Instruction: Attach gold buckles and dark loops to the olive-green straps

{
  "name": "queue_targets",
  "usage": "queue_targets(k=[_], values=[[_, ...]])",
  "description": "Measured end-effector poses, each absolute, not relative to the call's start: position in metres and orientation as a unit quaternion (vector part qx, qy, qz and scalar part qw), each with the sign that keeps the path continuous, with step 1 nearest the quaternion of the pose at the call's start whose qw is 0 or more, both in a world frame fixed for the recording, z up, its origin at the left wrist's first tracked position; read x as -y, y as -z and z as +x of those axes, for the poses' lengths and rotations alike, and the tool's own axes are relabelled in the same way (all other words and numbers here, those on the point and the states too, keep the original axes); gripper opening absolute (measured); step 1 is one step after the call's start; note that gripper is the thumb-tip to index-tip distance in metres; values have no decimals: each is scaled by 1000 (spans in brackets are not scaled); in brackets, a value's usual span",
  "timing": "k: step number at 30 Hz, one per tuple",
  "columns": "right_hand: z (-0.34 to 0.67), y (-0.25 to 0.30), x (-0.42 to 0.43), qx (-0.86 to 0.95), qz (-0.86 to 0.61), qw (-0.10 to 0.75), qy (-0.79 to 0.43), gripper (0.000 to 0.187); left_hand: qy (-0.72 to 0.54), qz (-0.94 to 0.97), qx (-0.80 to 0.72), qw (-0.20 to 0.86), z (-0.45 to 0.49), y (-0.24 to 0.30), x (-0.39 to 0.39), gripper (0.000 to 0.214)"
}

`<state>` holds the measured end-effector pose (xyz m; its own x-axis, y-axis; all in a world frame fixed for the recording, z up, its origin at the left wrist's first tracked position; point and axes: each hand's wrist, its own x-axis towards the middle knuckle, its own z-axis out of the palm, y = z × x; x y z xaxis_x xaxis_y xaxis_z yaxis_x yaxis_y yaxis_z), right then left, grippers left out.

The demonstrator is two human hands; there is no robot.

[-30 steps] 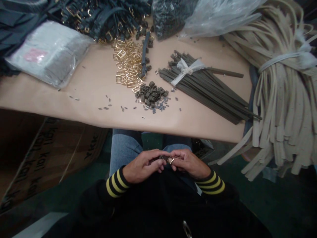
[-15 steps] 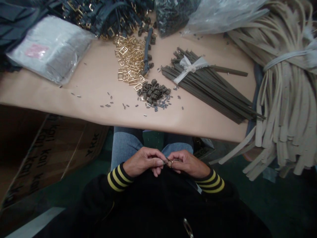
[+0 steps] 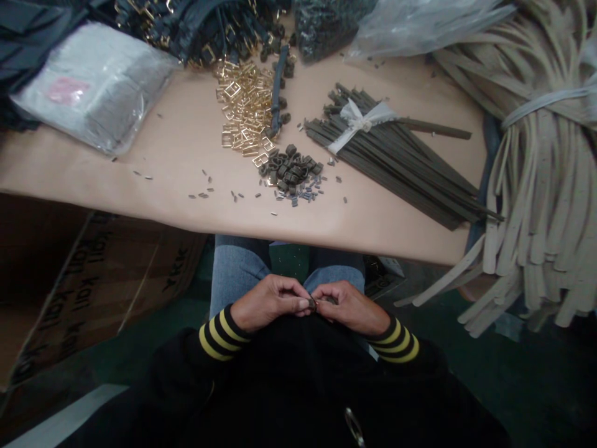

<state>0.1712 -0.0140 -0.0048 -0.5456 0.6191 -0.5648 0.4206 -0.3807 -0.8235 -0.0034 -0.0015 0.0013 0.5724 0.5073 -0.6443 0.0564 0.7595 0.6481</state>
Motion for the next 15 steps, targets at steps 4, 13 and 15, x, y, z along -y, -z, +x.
queue_targets(k=[4, 13, 15], values=[[170, 4, 13, 557, -477, 71, -676, 13, -159, 326, -443, 820, -2, 2, 4, 13], [170, 4, 12, 590, -472, 55, -653, 14, -155, 368, -482, 780, 1, 5, 8, 11], [170, 4, 12, 603, -470, 50, -642, 15, -157, 390, -487, 766, 1, 6, 8, 11]])
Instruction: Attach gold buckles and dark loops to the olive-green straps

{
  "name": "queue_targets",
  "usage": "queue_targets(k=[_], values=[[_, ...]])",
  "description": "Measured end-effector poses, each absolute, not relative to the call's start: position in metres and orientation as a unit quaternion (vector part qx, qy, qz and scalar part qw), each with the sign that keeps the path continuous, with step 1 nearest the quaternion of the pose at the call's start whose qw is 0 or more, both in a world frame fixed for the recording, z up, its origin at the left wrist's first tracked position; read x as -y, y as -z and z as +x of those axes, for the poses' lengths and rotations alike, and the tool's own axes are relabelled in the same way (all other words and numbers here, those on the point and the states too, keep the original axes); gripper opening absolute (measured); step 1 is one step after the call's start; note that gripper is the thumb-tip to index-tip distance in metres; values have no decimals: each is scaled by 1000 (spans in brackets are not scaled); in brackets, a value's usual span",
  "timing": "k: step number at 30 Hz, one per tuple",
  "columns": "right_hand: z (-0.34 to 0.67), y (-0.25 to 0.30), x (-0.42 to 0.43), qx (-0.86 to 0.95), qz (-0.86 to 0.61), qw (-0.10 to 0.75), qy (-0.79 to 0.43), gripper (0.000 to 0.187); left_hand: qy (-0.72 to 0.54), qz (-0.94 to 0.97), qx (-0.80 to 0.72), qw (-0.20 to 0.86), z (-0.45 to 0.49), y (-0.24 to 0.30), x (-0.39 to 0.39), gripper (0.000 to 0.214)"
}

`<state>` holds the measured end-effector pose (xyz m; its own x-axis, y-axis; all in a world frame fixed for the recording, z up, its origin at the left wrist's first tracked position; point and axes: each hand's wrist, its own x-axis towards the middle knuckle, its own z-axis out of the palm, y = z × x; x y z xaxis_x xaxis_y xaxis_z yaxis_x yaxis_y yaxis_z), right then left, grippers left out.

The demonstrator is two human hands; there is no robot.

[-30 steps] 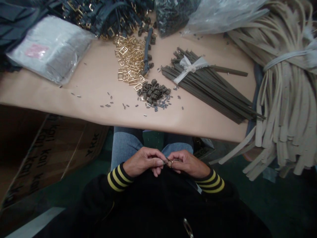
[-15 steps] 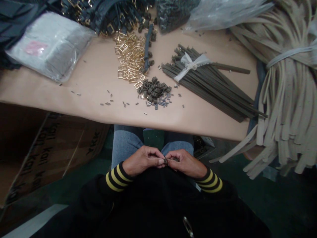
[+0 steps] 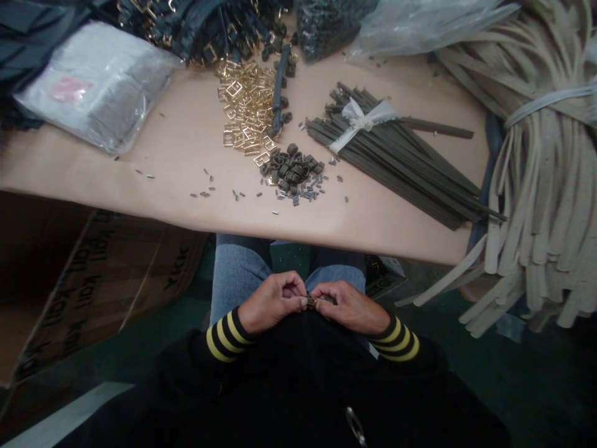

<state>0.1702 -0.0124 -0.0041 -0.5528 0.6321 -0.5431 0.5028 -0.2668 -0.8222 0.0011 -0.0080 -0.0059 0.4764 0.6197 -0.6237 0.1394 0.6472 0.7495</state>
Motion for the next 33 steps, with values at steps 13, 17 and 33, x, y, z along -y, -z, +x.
queue_targets(k=[13, 17, 33], values=[[171, 0, 10, 636, -460, 50, -618, 14, -177, 383, -487, 765, 8, 3, 9, 18], [170, -4, 11, 628, -447, 58, -635, 14, -156, 348, -416, 826, 1, 11, 6, 30], [167, -10, 17, 641, -440, 106, -620, 3, -186, 258, -352, 880, 0, 22, 9, 39]])
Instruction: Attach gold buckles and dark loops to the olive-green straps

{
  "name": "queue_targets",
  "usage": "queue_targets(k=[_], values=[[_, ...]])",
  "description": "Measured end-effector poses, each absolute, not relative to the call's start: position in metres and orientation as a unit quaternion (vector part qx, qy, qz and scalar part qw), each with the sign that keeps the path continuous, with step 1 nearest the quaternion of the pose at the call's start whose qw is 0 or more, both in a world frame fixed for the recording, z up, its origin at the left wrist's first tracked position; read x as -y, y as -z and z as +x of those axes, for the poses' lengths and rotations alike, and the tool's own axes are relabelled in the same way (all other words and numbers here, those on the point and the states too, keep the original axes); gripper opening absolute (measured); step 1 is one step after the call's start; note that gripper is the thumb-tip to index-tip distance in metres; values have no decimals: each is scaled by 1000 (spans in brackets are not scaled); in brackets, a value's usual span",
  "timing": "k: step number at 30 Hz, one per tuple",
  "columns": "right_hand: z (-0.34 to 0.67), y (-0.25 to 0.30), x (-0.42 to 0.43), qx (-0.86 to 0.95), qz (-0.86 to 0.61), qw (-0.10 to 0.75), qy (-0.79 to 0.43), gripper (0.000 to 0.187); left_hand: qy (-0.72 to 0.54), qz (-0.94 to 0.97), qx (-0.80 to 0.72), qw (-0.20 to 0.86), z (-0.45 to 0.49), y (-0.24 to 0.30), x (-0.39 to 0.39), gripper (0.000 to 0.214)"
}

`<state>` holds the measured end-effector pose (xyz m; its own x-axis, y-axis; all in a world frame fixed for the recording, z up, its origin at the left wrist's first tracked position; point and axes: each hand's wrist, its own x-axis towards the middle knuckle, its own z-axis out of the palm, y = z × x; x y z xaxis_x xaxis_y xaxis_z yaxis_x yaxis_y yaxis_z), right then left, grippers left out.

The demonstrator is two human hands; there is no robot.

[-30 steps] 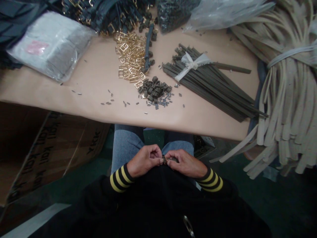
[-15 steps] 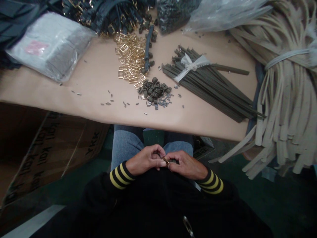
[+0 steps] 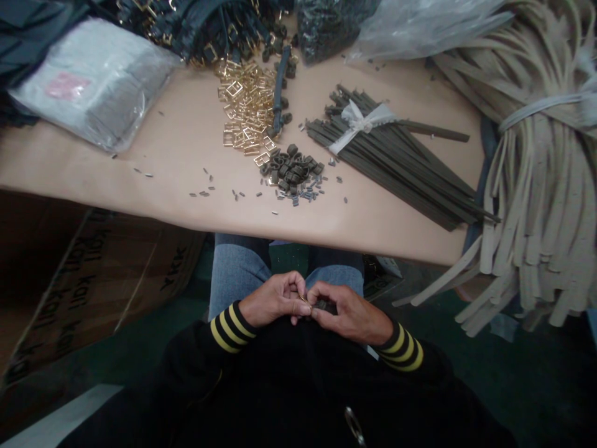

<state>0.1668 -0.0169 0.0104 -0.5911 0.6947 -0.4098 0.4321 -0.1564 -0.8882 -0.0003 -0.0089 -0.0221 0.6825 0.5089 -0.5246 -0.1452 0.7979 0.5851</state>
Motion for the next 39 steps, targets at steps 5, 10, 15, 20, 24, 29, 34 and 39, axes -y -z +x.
queue_targets(k=[5, 10, 15, 20, 24, 29, 34, 39], values=[[164, -15, 16, 590, -482, 71, -644, 7, -218, 241, -341, 882, 1, 18, 10, 35], [165, -17, 17, 579, -518, 60, -628, 8, -233, 219, -339, 885, -1, 13, 10, 32], [165, -18, 18, 585, -543, 55, -600, 9, -238, 233, -362, 870, 1, 10, 11, 35], [161, -19, 18, 620, -560, 68, -546, 9, -206, 299, -412, 835, 1, 10, 11, 35], [155, -24, 20, 678, -563, 82, -465, 12, -142, 371, -419, 817, -4, 9, 6, 34], [154, -36, 17, 743, -534, 64, -398, 14, -159, 405, -433, 790, -6, 4, -2, 34], [153, -44, -7, 769, -485, 28, -416, 11, -226, 357, -435, 795, -6, 9, -2, 36], [151, -51, -33, 793, -436, 32, -426, 20, -241, 232, -428, 839, -15, 24, 4, 35]])
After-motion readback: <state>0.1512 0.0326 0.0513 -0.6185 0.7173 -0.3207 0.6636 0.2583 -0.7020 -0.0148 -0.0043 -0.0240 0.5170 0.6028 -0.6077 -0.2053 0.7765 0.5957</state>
